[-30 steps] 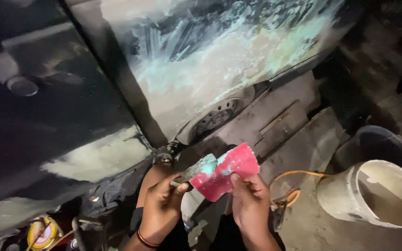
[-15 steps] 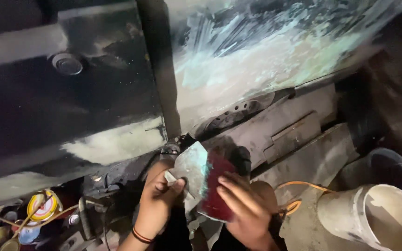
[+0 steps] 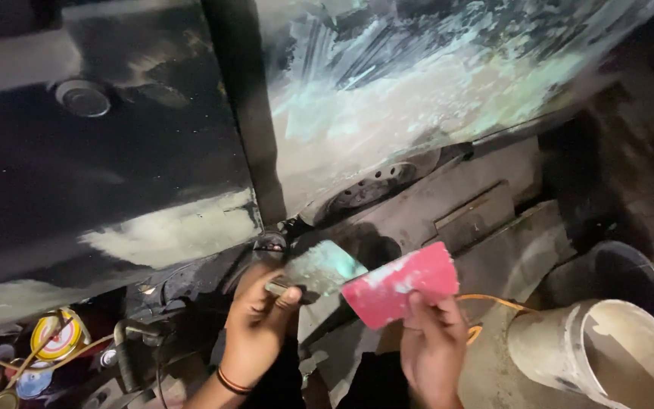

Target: The person scoops light blue body filler from a can onto a metal putty knife, then uses a red plastic spreader to apply and smooth the filler onto a car panel. The person repeatedly transfers filler between the metal knife and the red spreader while smoothing the surface.

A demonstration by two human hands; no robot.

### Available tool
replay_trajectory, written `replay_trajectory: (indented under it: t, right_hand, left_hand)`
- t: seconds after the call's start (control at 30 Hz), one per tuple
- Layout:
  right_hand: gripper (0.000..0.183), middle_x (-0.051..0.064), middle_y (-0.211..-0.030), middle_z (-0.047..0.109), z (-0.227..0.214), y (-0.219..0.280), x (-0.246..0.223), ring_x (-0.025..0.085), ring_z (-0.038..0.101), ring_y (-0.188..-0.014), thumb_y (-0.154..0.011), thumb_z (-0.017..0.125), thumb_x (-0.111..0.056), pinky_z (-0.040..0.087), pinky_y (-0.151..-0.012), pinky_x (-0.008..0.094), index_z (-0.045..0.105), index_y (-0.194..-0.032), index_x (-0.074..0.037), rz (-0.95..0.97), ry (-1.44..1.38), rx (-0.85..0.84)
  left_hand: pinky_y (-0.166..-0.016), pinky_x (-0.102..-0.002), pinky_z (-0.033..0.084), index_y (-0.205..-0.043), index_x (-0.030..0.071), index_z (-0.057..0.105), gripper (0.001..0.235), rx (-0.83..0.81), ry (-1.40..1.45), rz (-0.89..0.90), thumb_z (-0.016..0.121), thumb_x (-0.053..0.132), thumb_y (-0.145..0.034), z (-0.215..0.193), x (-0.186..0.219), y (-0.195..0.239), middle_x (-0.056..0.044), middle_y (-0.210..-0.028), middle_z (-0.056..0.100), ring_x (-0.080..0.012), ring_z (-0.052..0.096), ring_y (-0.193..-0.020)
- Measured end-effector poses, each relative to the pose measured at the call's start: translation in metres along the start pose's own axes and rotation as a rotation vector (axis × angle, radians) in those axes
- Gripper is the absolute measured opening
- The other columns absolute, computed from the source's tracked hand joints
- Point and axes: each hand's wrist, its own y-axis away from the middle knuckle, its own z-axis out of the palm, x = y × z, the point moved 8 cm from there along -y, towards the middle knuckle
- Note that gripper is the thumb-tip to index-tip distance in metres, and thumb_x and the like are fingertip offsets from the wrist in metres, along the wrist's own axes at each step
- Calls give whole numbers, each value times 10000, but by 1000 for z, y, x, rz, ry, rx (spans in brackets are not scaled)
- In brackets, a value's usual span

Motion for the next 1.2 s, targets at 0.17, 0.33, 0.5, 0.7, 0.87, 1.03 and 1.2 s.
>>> replay_trajectory:
  t: [0.17,0.33,0.5,0.7,0.87,1.03,1.2]
  right_hand:
    - [186,121,-981,724,15,-1,9,211,654,-891,-900,684,50,512,-797,343,711,-1082,71,25,-5,-11]
    - [149,85,-859,727,32,-5,20,159,650,-753,-888,674,84,488,-685,284,725,-1022,43,186,-95,-49]
    - [99,65,-739,685,25,-3,7,138,598,-666,-849,772,-9,431,-648,264,684,-883,22,96,22,-1]
    - [330,166,-1218,723,90,46,-32,353,742,-1162,-858,810,-60,624,-1097,421,702,-1170,-57,-927,701,-682]
    - [358,181,-1241,716,55,30,-15,294,741,-1150,-855,600,111,624,-942,288,707,-1177,-4,-990,995,-552]
    - [189,111,-899,733,18,3,-33,231,652,-768,-968,719,-178,498,-716,348,762,-1038,-8,-745,1154,-42]
    - [249,122,-1032,727,-14,-18,1,194,667,-939,-913,619,83,532,-889,335,693,-1146,37,-75,-5,30]
  left_hand:
    - [-737,-301,567,-1124,71,761,266,-97,-126,80,683,253,-946,20,10,1,-7,-976,817,-132,755,-893]
    - [-730,-260,561,-1137,106,781,250,-137,-205,147,634,230,-978,20,29,-7,19,-984,829,-105,762,-891]
    - [-728,-240,626,-1200,55,729,288,-89,-150,-111,660,178,-948,17,-21,-8,-35,-844,813,-130,816,-778]
    - [-592,-285,445,-856,71,733,117,-114,80,-312,739,161,-930,11,-26,-11,-18,-685,649,-159,583,-605]
    - [-626,-376,549,-873,40,603,107,-95,569,-418,702,37,-913,19,-45,-3,-71,-737,556,-203,582,-675]
    - [-758,-292,452,-839,89,662,152,-89,0,-68,698,183,-952,5,-8,-15,-4,-861,600,-146,591,-814]
    - [-761,-356,609,-1041,-33,708,209,-44,372,-133,708,148,-937,24,-27,-7,-121,-903,762,-216,725,-809]
